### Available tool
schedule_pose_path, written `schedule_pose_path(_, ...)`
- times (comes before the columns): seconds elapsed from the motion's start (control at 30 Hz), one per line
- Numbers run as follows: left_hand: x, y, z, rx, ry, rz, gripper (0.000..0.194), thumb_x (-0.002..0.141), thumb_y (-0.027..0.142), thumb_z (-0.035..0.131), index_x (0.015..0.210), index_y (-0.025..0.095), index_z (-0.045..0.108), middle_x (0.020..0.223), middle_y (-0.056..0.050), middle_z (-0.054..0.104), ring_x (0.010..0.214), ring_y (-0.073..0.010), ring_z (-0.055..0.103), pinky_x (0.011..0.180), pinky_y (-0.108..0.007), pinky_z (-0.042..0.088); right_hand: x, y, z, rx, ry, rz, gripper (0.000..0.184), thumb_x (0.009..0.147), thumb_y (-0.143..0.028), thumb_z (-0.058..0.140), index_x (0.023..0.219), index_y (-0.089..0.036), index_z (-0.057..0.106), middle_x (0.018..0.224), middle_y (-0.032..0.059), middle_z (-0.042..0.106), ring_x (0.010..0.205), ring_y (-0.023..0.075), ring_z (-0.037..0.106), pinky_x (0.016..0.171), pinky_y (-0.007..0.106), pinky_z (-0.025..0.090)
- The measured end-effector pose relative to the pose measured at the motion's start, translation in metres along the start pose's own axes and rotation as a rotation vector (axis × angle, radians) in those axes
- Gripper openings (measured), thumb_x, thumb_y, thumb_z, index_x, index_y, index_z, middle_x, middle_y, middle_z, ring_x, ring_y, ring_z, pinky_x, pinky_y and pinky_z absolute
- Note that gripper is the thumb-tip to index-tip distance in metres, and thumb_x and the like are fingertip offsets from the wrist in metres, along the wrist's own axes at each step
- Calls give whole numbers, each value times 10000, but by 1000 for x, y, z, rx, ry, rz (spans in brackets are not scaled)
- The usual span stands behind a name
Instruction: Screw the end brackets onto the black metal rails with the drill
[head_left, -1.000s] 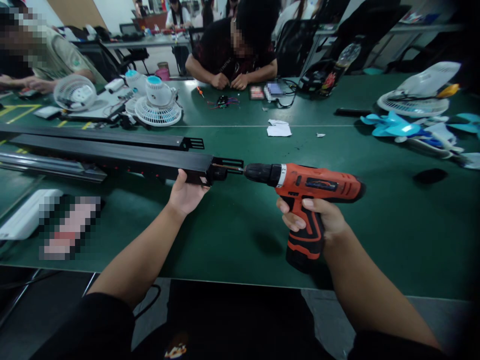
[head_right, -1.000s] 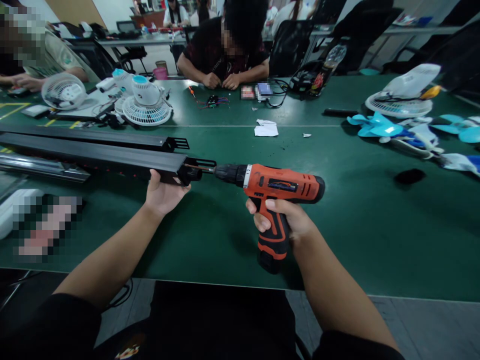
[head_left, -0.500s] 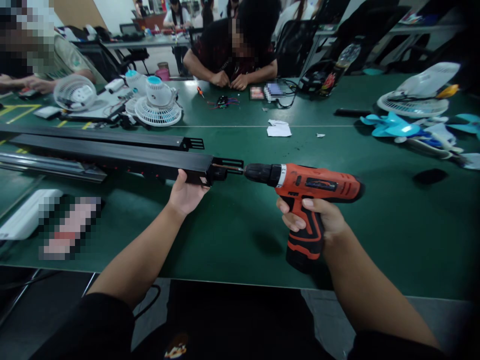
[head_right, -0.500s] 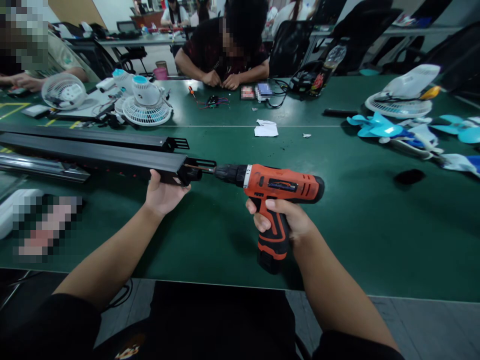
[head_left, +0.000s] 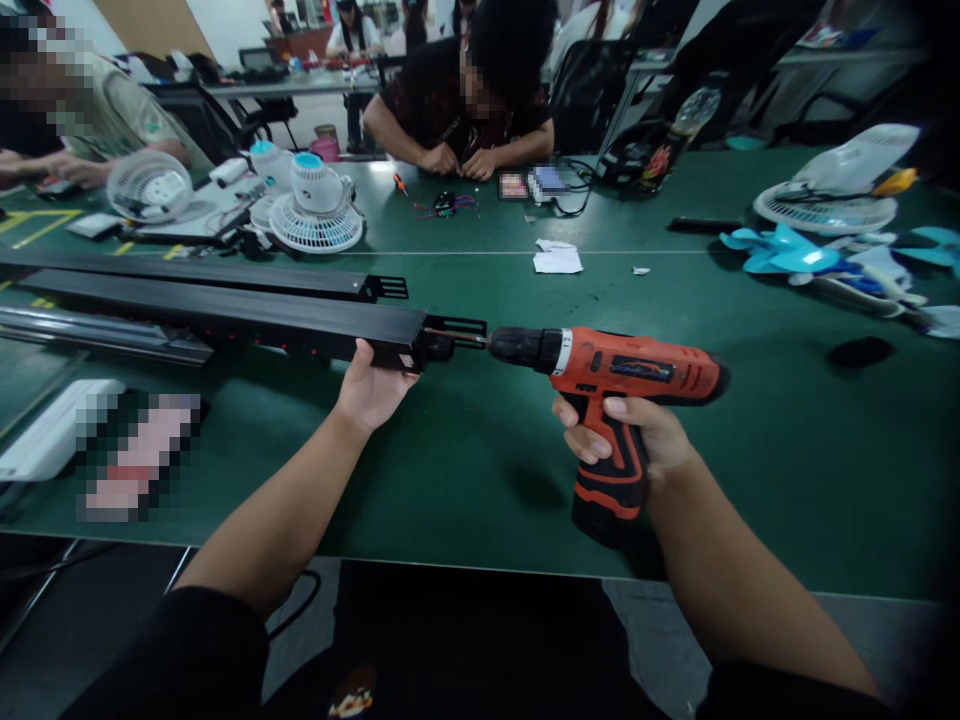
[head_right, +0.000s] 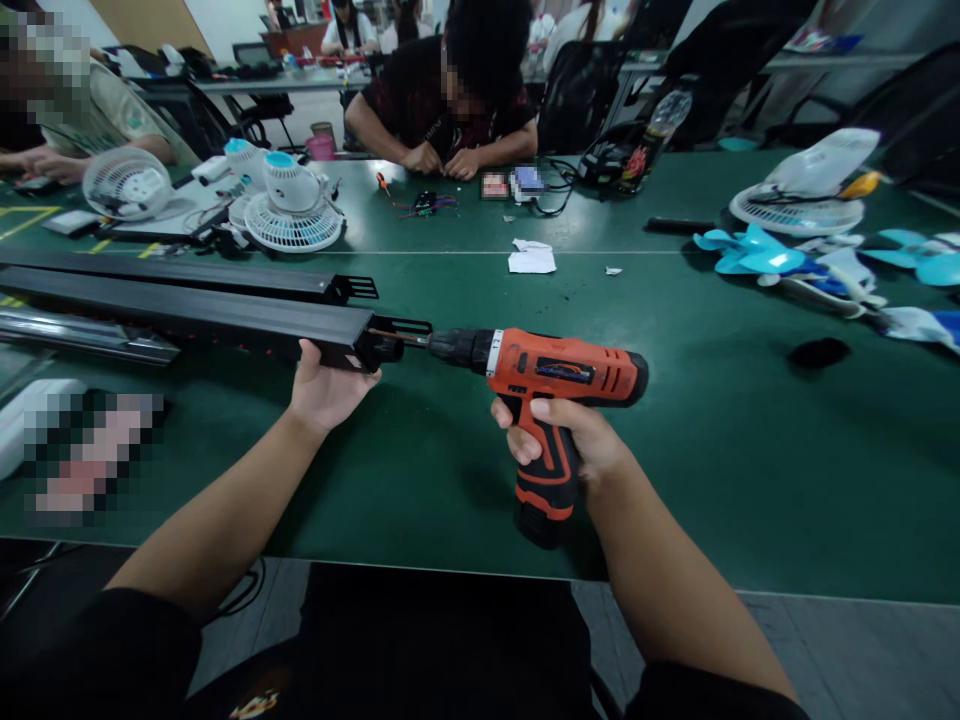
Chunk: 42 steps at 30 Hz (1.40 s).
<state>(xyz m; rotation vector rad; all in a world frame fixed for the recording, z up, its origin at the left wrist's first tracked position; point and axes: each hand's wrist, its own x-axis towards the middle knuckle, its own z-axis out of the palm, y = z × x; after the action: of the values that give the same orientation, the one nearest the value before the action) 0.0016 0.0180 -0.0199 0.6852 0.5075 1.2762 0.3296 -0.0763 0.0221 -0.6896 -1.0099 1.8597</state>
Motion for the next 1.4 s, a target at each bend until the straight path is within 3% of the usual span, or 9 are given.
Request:
schedule_pose_path(0.23,1,0,-2,19,-22,8,485,832,635,804,1091,228,761,1031,-60,780,893,-218,745,752,-323,616,0,1,-3,-27,-21,-9,365,823,-448,774,1059,-203,643,715,-17,571,471,92,391,433,252,387)
schedule_pose_path(0.67,0,-1,-2,-2,-21,2,463,879,624,761,1111,223,760,1069,-69,779,923,-225,752,749,-330,623,-1,1,1,9,-29,-42,308,842,-410,794,1010,-174,690,777,10,629,491,78,448,450,223,429)
schedule_pose_path(0.9,-1,1,1,4,4,-4,429,892,616,750,1091,236,762,1099,-58,779,943,-222,743,749,-327,614,-1,-1,1,-33,-102,-62,308,895,-450,772,960,-157,703,750,-4,581,508,73,456,472,208,475)
schedule_pose_path(1.4,-1,1,2,26,-5,-7,482,835,651,791,1072,232,764,1064,-54,780,924,-214,743,753,-319,614,-1,0,2,2,-77,-34,299,863,-426,792,935,-143,726,719,-3,598,497,71,458,474,201,459)
